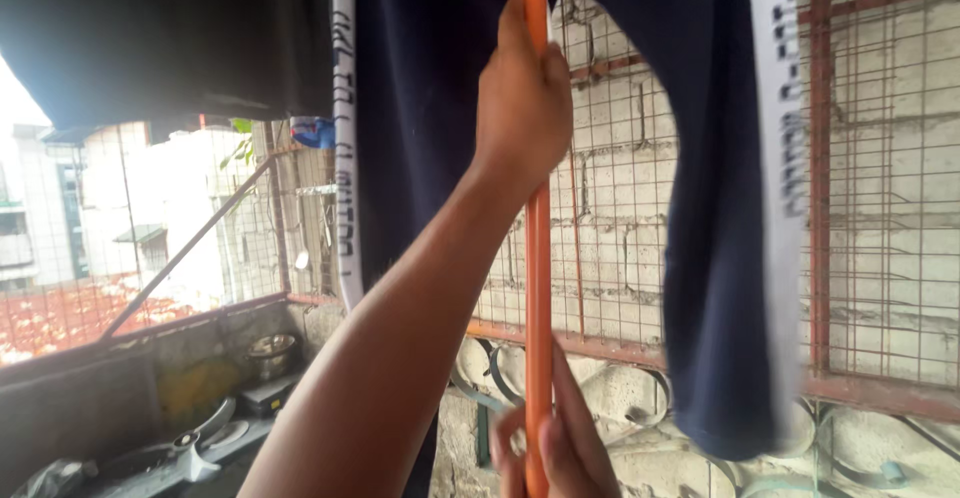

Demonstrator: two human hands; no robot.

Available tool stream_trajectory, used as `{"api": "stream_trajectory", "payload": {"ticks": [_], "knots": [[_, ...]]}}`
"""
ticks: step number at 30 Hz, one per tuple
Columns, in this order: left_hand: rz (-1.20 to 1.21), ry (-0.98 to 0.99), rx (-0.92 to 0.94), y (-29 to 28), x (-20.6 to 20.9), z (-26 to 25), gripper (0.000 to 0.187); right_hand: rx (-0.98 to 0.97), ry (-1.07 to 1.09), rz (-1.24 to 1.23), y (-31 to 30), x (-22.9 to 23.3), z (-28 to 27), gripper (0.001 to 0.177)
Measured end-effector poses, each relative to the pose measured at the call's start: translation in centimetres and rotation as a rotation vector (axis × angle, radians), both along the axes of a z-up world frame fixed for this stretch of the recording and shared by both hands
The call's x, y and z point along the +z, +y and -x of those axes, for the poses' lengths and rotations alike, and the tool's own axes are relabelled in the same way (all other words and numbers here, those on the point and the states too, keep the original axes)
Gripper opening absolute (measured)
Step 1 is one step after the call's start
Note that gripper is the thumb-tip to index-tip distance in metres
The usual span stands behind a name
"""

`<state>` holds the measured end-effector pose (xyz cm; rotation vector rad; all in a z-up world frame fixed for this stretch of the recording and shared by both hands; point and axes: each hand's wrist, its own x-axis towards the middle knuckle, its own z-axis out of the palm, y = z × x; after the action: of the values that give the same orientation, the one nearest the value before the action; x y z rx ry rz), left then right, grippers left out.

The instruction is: The person takes various items of clothing from a rack, puts them on hangers, and then uses a pole to hang the hangers on a high wire.

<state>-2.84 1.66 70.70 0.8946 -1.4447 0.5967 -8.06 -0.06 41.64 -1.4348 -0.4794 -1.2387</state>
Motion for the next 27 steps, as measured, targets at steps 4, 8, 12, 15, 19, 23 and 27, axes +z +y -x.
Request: {"api": "stream_trajectory", "payload": {"ticks": [4, 8, 12, 15, 19, 23, 27], "knots": [[0.317, -0.113, 0.094, -1.3, 2.6, 0.3, 0.062, -0.098, 0.091, -0.325, -0.1, 0.2, 0.7, 0.075], [0.210, -0.193, 0.089, -0.6, 5.3, -0.4, 0.062, -0.238, 0.056, -0.073, -1.0, 8.5, 3.0, 0.069], [0.501, -0.373, 0.340, 1.7, 6.1, -1.8, 0.053, -0.501, 0.059, -0.209, 0.5, 19.1, 4.9, 0.060], [0.461, -0.287, 0.477, 3.6, 8.4, -3.7, 0.051, -0.673, 0.004, -0.017, 1.2, 25.6, 5.8, 0.054], [0.587, -0.255, 0.435, 4.9, 10.0, -6.4, 0.042, -0.709, -0.086, 0.028, 0.3, 32.1, 7.2, 0.050], [0.648, -0.294, 0.466, 4.6, 9.9, -7.8, 0.048, -0.638, -0.147, 0.081, -1.8, 36.2, 7.9, 0.044], [0.582, -0.266, 0.478, 3.4, 9.8, -8.4, 0.056, -0.649, -0.176, 0.153, -3.3, 38.7, 8.1, 0.028]]}}
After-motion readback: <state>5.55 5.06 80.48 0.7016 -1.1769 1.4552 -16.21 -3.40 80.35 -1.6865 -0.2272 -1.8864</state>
